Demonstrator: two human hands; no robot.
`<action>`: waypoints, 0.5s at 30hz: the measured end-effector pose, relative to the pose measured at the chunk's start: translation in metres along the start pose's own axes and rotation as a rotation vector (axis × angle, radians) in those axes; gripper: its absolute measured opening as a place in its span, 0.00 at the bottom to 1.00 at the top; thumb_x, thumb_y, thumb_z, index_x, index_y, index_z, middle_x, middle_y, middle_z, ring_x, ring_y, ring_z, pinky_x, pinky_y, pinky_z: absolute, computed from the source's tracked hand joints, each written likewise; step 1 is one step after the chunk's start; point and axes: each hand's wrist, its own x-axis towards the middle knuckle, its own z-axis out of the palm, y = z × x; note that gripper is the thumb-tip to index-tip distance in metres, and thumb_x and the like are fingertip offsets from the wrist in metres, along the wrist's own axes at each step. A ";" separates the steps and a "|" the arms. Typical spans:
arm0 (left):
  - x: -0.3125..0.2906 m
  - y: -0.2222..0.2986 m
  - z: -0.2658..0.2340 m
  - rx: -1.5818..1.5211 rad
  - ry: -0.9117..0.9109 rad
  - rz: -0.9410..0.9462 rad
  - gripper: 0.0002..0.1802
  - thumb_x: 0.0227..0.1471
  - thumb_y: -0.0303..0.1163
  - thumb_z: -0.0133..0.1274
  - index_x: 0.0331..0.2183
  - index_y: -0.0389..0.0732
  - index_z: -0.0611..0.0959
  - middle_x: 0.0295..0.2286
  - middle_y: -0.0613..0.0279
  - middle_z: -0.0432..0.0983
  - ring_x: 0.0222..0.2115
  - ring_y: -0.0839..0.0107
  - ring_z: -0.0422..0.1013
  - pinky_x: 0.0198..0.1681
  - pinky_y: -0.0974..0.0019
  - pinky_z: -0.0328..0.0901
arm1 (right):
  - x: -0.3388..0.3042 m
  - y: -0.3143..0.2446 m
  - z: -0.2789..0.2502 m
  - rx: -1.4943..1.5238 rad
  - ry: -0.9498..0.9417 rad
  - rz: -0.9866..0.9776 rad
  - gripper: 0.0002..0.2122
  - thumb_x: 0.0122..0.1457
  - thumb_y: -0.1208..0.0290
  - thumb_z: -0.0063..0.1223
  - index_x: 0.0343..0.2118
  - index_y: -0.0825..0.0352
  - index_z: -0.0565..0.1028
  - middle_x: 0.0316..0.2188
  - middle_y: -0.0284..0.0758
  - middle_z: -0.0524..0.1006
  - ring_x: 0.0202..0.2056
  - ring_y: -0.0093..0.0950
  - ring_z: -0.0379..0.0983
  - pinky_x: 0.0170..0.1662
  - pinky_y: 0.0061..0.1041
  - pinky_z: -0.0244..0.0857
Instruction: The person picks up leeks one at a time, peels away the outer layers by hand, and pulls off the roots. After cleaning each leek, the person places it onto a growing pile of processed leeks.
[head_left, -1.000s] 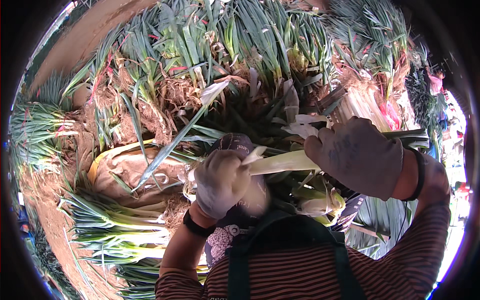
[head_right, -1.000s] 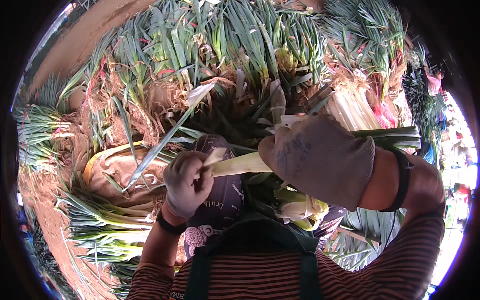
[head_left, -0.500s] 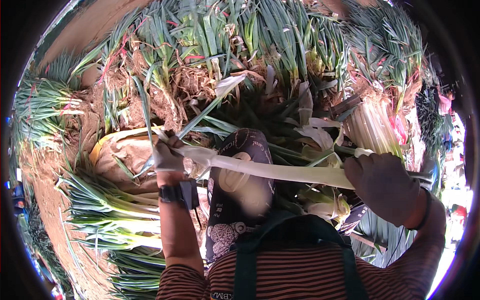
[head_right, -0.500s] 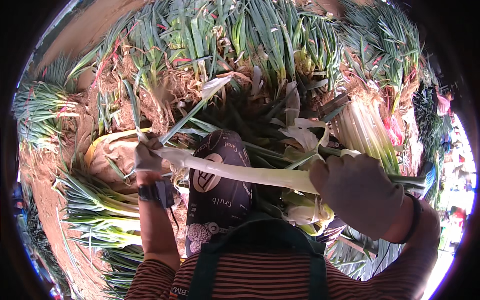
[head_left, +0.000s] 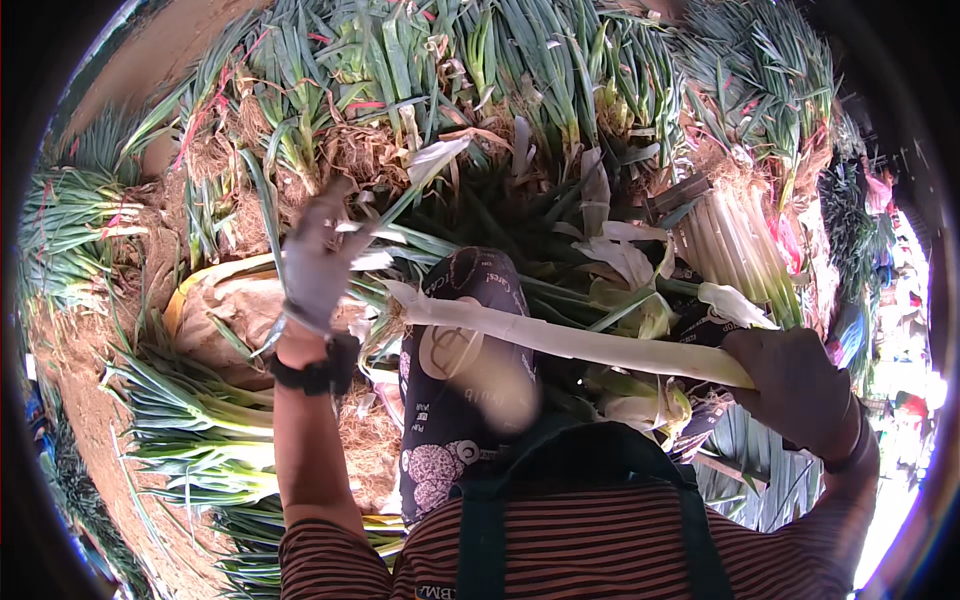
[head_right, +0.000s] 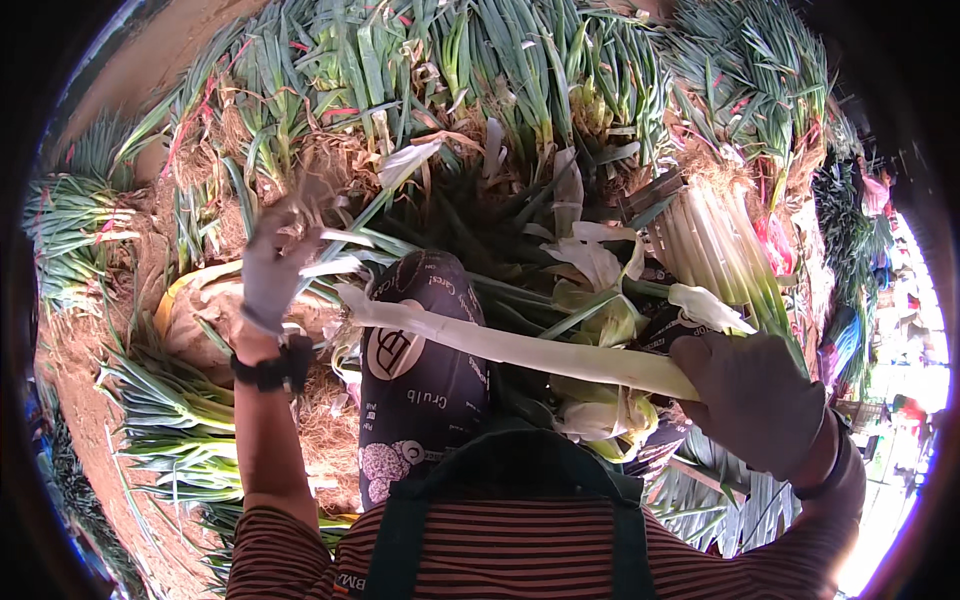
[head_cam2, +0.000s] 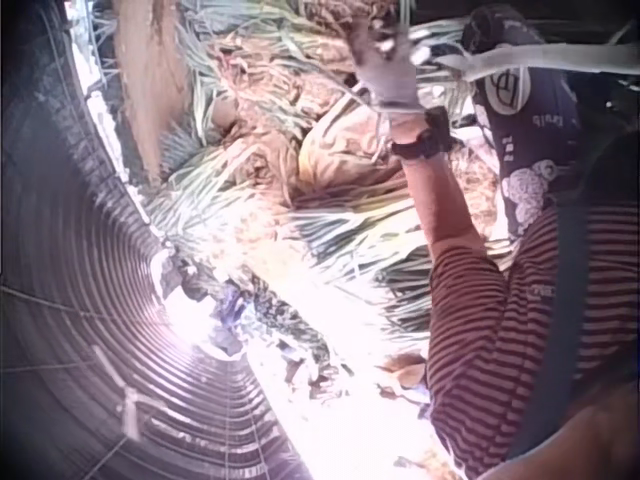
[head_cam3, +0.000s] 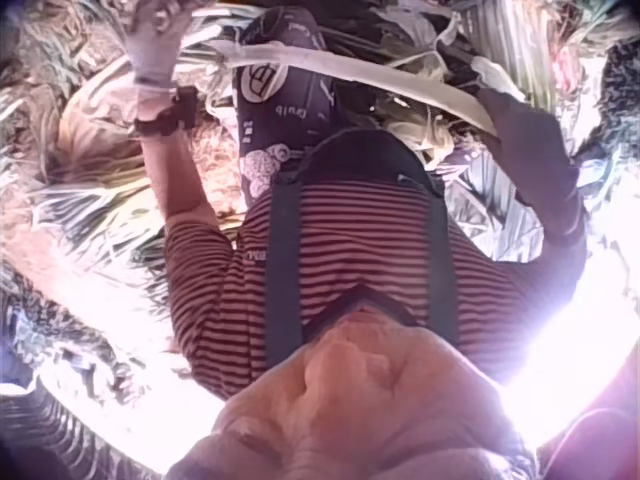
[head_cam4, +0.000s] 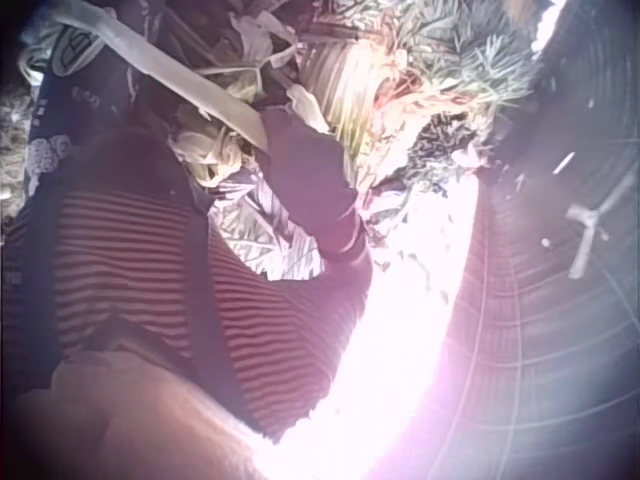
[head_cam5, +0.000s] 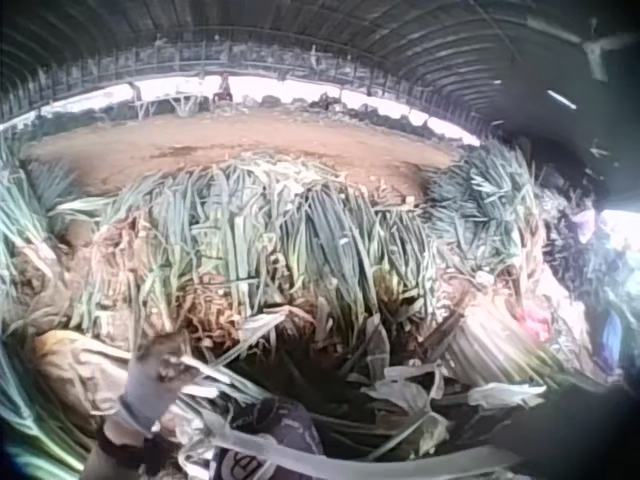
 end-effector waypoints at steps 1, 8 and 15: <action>-0.004 0.037 -0.003 -0.107 -0.184 -0.005 0.26 0.43 0.35 0.67 0.44 0.38 0.79 0.41 0.58 0.78 0.36 0.67 0.77 0.35 0.63 0.72 | -0.003 -0.001 -0.002 0.000 -0.002 0.005 0.15 0.49 0.68 0.61 0.37 0.65 0.69 0.27 0.38 0.74 0.29 0.37 0.75 0.33 0.37 0.68; -0.043 0.118 0.002 -0.041 -0.393 0.404 0.16 0.31 0.28 0.68 0.29 0.43 0.83 0.29 0.66 0.78 0.29 0.67 0.75 0.32 0.66 0.71 | -0.011 -0.016 0.003 -0.301 0.133 0.029 0.16 0.48 0.68 0.60 0.39 0.63 0.69 0.28 0.34 0.71 0.30 0.33 0.72 0.36 0.34 0.63; -0.053 0.124 0.009 0.138 -0.332 0.453 0.12 0.31 0.28 0.65 0.24 0.46 0.81 0.26 0.69 0.76 0.26 0.69 0.74 0.27 0.66 0.70 | -0.016 -0.019 0.008 -0.374 0.107 0.052 0.21 0.44 0.67 0.64 0.42 0.64 0.69 0.32 0.35 0.71 0.35 0.32 0.71 0.40 0.34 0.62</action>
